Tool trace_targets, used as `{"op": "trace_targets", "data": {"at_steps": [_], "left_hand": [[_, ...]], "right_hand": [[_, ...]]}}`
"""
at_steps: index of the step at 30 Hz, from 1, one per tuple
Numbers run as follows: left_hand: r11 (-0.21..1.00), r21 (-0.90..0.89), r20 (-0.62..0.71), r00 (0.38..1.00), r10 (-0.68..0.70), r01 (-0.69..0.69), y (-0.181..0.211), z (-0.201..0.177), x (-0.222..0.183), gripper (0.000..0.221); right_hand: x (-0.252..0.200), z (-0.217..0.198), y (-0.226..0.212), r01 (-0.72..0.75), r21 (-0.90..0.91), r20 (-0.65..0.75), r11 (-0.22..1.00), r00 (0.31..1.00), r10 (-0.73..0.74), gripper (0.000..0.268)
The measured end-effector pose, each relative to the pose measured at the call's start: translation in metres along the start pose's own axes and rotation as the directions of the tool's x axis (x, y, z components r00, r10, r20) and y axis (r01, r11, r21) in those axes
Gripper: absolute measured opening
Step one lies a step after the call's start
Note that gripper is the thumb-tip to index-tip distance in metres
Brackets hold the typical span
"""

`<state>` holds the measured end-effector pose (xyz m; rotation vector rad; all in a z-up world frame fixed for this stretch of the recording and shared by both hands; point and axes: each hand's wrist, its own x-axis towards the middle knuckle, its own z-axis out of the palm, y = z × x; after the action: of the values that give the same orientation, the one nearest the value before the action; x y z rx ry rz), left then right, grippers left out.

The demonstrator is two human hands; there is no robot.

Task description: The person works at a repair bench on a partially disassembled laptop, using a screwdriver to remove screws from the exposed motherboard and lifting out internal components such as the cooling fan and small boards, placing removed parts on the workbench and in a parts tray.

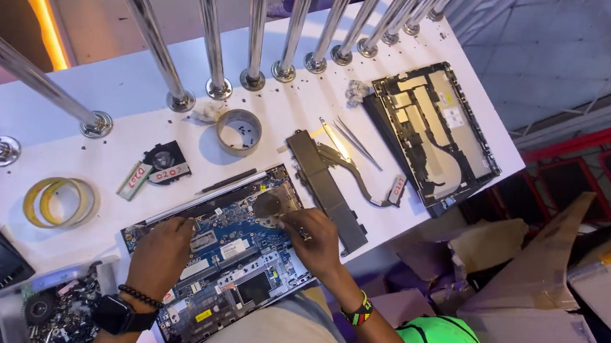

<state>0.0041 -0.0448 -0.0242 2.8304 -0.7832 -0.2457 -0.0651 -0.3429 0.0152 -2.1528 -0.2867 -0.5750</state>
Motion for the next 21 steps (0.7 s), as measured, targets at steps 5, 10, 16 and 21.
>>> {"op": "trace_targets", "data": {"at_steps": [5, 10, 16, 21], "left_hand": [[0.994, 0.098, -0.012, 0.998, 0.057, -0.055, -0.006, 0.001, 0.0, 0.028], [0.978, 0.176, -0.013, 0.993, 0.119, -0.115, -0.005, 0.004, -0.001, 0.027], [0.948, 0.281, -0.039, 0.985, 0.168, -0.151, -0.001, 0.001, 0.001, 0.026], [0.903, 0.355, -0.047, 0.96, 0.276, -0.243, -0.014, 0.007, 0.002, 0.032]], "right_hand": [[-0.002, 0.003, -0.011, -0.024, 0.115, -0.128, 0.993, 0.991, 0.039, 0.012], [-0.003, 0.002, -0.025, -0.065, 0.078, -0.099, 0.995, 0.992, 0.073, 0.013], [-0.013, 0.01, -0.032, -0.137, 0.051, -0.104, 0.989, 0.984, 0.142, 0.013], [-0.027, 0.015, -0.034, -0.151, 0.026, -0.105, 0.988, 0.983, 0.153, 0.012]]}}
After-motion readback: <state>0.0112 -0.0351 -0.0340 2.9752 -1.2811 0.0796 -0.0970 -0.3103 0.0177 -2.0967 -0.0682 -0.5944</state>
